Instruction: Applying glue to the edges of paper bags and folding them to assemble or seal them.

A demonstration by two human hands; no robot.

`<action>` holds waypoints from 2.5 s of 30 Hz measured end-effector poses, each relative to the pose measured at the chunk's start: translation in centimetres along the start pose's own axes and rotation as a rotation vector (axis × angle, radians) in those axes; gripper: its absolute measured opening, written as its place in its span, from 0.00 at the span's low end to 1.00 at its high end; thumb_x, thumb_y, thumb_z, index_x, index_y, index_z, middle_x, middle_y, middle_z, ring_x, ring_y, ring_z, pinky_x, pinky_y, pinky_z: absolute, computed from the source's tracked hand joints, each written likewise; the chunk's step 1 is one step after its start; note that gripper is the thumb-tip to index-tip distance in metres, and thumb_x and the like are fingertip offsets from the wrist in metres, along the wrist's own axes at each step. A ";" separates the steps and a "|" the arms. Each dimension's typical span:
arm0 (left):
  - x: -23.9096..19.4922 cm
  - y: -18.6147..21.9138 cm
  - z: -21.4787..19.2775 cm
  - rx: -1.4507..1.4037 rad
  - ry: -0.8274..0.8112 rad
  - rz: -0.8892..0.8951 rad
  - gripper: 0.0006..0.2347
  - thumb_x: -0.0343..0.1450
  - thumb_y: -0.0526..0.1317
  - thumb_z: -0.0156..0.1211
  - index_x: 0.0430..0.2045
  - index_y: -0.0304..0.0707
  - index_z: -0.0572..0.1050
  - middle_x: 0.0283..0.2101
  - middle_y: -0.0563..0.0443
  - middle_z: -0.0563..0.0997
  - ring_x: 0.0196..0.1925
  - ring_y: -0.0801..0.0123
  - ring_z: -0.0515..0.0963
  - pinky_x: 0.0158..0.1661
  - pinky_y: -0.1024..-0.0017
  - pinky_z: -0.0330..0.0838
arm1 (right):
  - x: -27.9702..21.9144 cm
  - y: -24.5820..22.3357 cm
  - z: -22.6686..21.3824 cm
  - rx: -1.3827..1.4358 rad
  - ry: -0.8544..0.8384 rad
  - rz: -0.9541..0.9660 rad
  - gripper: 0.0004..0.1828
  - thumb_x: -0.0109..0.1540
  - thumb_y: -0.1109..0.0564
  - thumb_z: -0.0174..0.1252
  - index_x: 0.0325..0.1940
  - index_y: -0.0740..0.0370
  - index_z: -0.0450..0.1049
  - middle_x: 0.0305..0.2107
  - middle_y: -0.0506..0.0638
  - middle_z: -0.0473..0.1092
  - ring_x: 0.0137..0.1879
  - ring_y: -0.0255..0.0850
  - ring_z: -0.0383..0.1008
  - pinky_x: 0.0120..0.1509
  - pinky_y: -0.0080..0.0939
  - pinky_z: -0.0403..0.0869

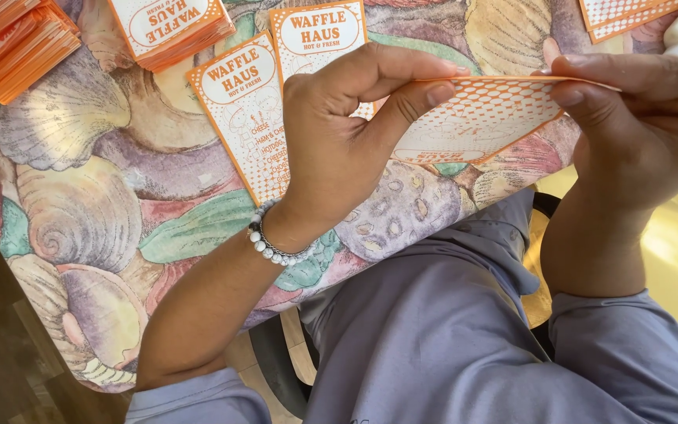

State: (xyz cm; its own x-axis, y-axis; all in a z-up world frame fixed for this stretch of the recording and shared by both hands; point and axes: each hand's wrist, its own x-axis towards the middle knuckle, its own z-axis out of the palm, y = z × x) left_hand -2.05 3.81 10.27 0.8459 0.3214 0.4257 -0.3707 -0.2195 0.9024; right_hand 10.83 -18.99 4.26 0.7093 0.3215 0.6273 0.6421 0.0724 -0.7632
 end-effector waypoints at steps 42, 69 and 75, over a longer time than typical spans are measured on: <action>1.7 -4.1 -1.5 -0.851 0.233 -0.199 0.07 0.74 0.30 0.65 0.42 0.37 0.74 0.35 0.47 0.85 0.34 0.68 0.80 0.37 0.71 0.76 | 2.4 -2.9 0.3 0.088 -0.398 0.143 0.52 0.64 0.81 0.66 0.83 0.73 0.41 0.76 0.75 0.57 0.55 0.59 0.76 0.62 0.52 0.75; 1.4 -2.6 -0.7 -0.152 0.065 -0.134 0.04 0.74 0.36 0.65 0.37 0.36 0.78 0.33 0.54 0.83 0.36 0.83 0.77 0.38 0.85 0.70 | -0.2 3.2 -4.2 -0.003 0.126 0.083 0.12 0.74 0.66 0.72 0.54 0.80 0.78 0.49 0.67 0.77 0.55 0.52 0.78 0.62 0.42 0.73; 1.1 -2.6 -0.7 -0.097 0.051 -0.096 0.04 0.75 0.35 0.64 0.39 0.33 0.79 0.35 0.52 0.83 0.37 0.80 0.79 0.40 0.83 0.74 | -0.2 2.6 -4.7 -0.043 0.072 0.085 0.12 0.78 0.63 0.68 0.57 0.80 0.78 0.50 0.67 0.75 0.58 0.54 0.78 0.65 0.41 0.71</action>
State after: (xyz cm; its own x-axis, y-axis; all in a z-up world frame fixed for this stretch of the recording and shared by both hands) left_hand -0.38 5.39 8.44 0.8597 0.3835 0.3375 -0.3263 -0.0960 0.9404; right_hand 13.77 -23.30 2.88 0.7797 0.2559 0.5715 0.5897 0.0069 -0.8076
